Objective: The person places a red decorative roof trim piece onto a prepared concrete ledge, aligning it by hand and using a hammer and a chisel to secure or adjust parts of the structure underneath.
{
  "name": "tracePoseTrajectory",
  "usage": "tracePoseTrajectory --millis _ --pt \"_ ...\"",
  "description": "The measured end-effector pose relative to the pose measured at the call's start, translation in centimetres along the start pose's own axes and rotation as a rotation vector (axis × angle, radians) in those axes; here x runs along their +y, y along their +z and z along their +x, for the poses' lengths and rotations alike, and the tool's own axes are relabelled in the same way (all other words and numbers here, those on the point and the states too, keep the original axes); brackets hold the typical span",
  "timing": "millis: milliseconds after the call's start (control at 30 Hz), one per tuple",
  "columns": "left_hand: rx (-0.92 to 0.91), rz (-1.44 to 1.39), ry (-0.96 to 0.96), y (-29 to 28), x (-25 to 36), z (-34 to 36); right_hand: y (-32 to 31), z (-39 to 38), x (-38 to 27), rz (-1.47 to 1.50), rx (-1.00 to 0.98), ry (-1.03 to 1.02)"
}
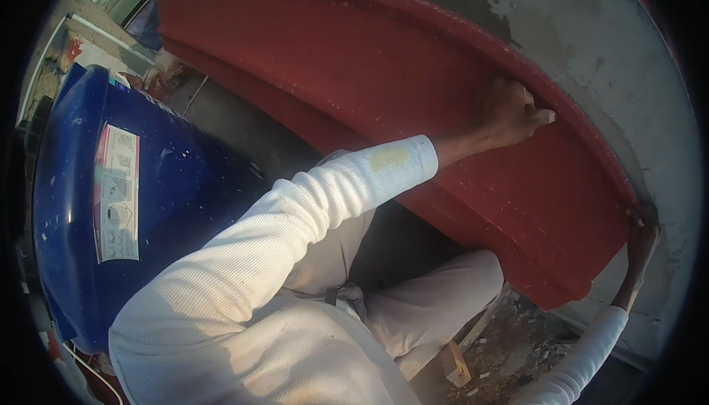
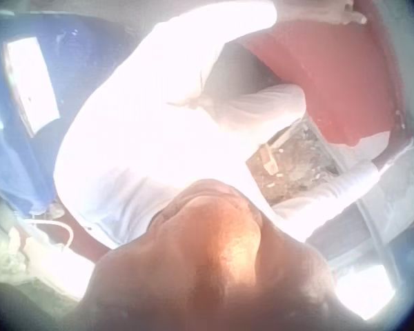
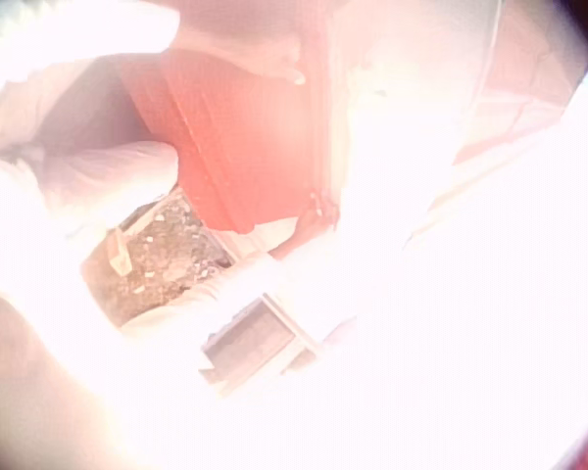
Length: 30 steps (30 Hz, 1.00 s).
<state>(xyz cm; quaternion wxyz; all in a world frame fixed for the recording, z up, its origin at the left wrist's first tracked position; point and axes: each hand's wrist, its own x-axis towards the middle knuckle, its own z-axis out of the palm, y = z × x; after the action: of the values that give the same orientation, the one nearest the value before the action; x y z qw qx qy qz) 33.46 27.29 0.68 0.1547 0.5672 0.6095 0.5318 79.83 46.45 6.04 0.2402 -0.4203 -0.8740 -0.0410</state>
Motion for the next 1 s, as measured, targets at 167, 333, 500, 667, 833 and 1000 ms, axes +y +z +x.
tracePoseTrajectory --millis 167,333,500,667,833,1000 --pt "0.017 0.096 -0.132 0.0 0.1 0.5 -0.8 0.7 -5.9 -0.101 0.085 0.035" --pt "0.087 0.081 -0.21 1.3 0.2 1.4 -1.8 0.2 -6.1 -0.15 0.054 0.122" --pt "0.058 0.112 -0.279 1.6 1.0 1.6 -2.4 0.2 -7.9 -0.166 0.037 0.184" --pt "0.028 0.15 -0.305 1.3 0.5 1.9 0.5 -1.7 -8.7 -0.277 0.198 0.256" --pt "0.007 0.097 -0.303 1.5 -0.3 2.3 5.9 -3.7 -14.0 -0.411 0.634 0.321" --pt "0.018 0.06 -0.265 1.6 -0.7 2.2 7.4 -0.6 -22.5 -0.032 0.41 0.456"
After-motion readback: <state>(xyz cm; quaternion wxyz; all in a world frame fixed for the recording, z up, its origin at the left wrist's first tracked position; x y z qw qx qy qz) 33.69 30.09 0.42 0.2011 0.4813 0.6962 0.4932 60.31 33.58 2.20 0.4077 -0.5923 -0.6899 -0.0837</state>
